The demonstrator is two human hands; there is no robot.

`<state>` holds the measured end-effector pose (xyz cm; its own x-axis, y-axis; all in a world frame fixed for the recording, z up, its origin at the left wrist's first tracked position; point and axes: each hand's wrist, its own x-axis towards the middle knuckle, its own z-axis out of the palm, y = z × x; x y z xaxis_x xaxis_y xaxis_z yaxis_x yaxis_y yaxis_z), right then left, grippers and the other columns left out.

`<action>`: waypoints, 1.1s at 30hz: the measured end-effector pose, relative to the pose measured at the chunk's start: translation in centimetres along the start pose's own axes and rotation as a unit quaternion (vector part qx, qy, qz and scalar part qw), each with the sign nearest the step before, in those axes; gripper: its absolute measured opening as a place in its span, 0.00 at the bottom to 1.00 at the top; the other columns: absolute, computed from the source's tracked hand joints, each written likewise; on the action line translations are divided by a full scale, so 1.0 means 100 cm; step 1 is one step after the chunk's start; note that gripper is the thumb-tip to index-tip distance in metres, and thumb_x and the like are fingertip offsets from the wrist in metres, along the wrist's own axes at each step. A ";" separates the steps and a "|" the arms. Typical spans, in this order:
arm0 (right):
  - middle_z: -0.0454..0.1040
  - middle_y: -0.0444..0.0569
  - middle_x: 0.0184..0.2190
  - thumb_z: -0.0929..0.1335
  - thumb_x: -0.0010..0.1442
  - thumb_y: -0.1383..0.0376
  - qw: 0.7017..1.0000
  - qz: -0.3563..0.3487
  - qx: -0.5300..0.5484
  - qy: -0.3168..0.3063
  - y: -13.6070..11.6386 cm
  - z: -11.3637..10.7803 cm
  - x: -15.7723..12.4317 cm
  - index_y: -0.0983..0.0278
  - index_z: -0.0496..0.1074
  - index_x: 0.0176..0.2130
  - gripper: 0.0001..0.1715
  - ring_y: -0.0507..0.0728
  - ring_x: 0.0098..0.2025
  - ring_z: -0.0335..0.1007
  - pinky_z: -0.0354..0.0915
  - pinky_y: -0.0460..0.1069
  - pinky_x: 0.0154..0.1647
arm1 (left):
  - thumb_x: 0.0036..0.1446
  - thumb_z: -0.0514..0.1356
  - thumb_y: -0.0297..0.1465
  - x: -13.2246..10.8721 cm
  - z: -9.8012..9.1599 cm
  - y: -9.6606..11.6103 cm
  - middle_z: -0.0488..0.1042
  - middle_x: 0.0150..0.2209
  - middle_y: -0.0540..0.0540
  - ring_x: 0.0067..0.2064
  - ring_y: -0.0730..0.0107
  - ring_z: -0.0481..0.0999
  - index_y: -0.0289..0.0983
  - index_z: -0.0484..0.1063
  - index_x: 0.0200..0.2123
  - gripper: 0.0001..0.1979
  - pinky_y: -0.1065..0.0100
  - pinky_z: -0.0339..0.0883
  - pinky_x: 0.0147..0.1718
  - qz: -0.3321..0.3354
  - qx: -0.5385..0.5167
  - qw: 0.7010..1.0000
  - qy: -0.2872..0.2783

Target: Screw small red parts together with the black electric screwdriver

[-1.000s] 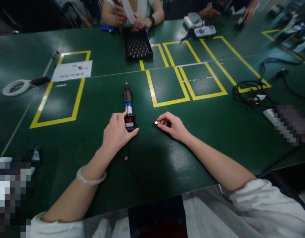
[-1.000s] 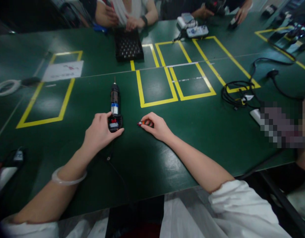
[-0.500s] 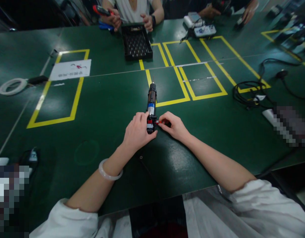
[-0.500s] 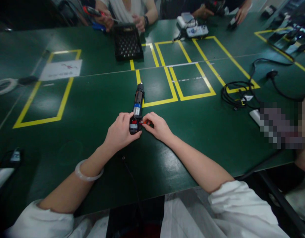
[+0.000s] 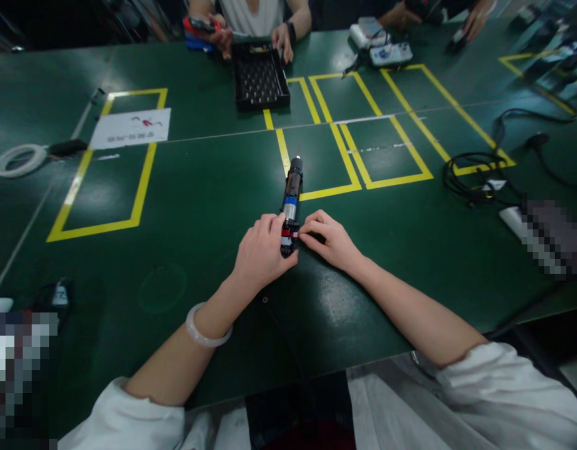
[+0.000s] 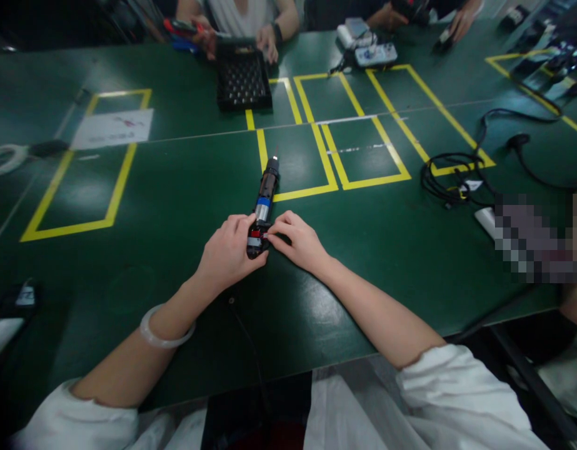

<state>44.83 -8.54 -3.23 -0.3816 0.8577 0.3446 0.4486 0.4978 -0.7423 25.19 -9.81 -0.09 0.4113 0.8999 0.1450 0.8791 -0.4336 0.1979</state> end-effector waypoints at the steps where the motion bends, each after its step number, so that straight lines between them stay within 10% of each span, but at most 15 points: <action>1: 0.71 0.50 0.39 0.66 0.67 0.64 1.000 0.001 0.003 -0.002 -0.001 0.000 0.000 0.61 0.74 0.38 0.06 0.57 0.44 0.70 0.66 0.52 0.47 | 0.55 0.61 0.40 0.000 0.000 0.000 0.68 0.53 0.33 0.50 0.46 0.71 0.32 0.60 0.61 0.33 0.52 0.70 0.46 -0.001 0.001 1.000 -0.002; 21: 0.77 0.46 0.35 0.65 0.68 0.61 0.995 0.026 0.088 0.030 -0.002 -0.001 -0.001 0.62 0.72 0.42 0.09 0.53 0.35 0.73 0.66 0.47 0.38 | 0.64 0.52 0.46 0.008 0.003 0.011 0.69 0.49 0.33 0.48 0.48 0.70 0.31 0.60 0.64 0.33 0.57 0.65 0.42 -0.055 0.060 0.997 0.009; 33: 0.76 0.48 0.38 0.65 0.67 0.62 0.990 0.061 0.129 0.019 0.005 0.002 0.000 0.63 0.72 0.44 0.09 0.53 0.36 0.70 0.66 0.48 0.38 | 0.65 0.50 0.47 -0.010 -0.015 -0.027 0.67 0.55 0.31 0.51 0.45 0.69 0.33 0.55 0.68 0.35 0.55 0.63 0.46 -0.074 0.110 0.991 -0.033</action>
<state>44.91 -8.29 -3.68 -0.3038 0.9163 0.2610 0.2672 0.3449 -0.8998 22.10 -9.59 0.66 0.2824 0.9571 0.0649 0.9592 -0.2827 -0.0049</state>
